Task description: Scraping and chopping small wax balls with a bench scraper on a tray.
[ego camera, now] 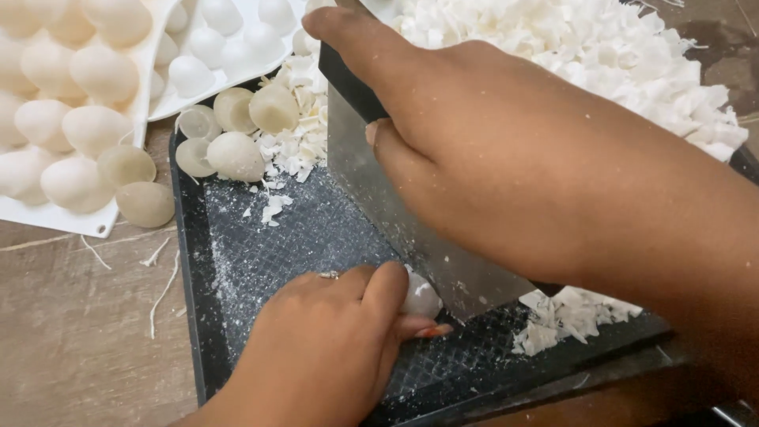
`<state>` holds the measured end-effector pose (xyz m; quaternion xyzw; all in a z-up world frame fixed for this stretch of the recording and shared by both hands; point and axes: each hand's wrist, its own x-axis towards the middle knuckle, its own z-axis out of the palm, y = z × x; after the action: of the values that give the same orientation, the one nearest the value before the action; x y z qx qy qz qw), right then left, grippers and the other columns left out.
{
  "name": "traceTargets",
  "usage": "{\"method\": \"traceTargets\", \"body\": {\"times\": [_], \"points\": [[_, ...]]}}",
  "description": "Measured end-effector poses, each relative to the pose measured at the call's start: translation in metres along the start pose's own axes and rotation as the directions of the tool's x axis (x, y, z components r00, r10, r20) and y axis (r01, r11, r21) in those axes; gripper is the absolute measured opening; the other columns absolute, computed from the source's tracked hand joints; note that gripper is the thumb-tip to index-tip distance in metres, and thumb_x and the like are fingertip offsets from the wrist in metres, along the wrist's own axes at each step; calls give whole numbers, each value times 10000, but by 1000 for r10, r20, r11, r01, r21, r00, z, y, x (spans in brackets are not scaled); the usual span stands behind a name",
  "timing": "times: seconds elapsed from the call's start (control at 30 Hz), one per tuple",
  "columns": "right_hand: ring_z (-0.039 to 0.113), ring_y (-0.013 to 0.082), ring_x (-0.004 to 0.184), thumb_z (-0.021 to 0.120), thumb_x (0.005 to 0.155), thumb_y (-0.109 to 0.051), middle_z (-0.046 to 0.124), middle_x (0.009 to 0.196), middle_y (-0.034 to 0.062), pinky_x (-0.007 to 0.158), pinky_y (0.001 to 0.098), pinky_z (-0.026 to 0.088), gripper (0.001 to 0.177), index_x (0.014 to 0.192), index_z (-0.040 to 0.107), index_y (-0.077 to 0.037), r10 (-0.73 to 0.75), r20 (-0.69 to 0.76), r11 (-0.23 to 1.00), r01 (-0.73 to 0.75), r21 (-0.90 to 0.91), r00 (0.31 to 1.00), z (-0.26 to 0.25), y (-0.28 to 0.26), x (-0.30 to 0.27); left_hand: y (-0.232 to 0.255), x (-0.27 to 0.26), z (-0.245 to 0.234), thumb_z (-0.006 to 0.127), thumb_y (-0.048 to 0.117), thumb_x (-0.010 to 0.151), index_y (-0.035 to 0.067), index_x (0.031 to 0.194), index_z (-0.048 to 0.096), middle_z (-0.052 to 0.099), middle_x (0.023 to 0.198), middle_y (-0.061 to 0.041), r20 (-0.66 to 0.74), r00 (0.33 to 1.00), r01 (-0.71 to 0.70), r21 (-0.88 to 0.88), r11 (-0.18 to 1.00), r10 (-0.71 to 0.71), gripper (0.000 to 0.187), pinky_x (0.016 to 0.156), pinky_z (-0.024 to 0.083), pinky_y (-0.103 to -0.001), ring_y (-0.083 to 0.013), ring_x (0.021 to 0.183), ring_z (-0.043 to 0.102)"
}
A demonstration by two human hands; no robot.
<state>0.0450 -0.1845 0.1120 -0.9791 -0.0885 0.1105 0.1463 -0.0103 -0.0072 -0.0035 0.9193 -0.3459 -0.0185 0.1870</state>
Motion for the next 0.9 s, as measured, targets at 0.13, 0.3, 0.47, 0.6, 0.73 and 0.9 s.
{"method": "traceTargets", "body": {"times": [0.13,0.3,0.47,0.6,0.73,0.9], "points": [[617,269,435,516,931,-129,674,588,144,424,431,501,741,1614,229,-112,-200,-169,980,199,-22,965,5,-9,-5,4,4,-6,718,322,900,72,847,585,695,735,-134,-53,998,-41,-17,999,40,288,569,520,-474,-357,596,675],[569,286,451,641,736,-52,623,529,147,372,444,486,1022,1643,172,-64,-335,-66,941,331,-67,940,10,-21,-6,-4,-5,6,725,384,954,112,945,628,698,778,-108,-37,998,-43,35,998,45,289,649,536,-467,-338,655,688],[593,219,438,588,903,-124,615,562,69,425,386,504,960,1681,28,-169,-152,117,979,165,-118,982,3,-18,-1,1,3,-8,717,348,923,56,1000,600,695,787,-140,-21,999,-43,-45,998,42,324,589,516,-477,-363,623,672],[577,230,453,459,1065,-247,613,583,85,437,373,487,759,1701,44,-270,52,106,977,-28,-214,993,-9,-4,2,1,4,-13,712,326,900,79,853,561,682,731,-130,-3,999,-50,-48,998,50,294,583,525,-472,-364,607,672],[607,233,447,456,1081,-243,621,599,84,447,350,489,796,1716,-17,-329,160,107,905,-103,-413,981,-19,18,11,3,3,-15,703,364,916,82,850,557,675,725,-127,20,999,-28,-50,998,29,324,570,523,-467,-353,586,668],[692,222,476,579,1046,-290,687,691,112,446,343,525,405,1429,561,-159,22,-153,922,-79,-379,988,-27,69,18,6,6,-20,690,392,937,81,840,558,681,725,-141,37,999,-22,-51,998,24,351,572,529,-464,-365,595,670]]}}
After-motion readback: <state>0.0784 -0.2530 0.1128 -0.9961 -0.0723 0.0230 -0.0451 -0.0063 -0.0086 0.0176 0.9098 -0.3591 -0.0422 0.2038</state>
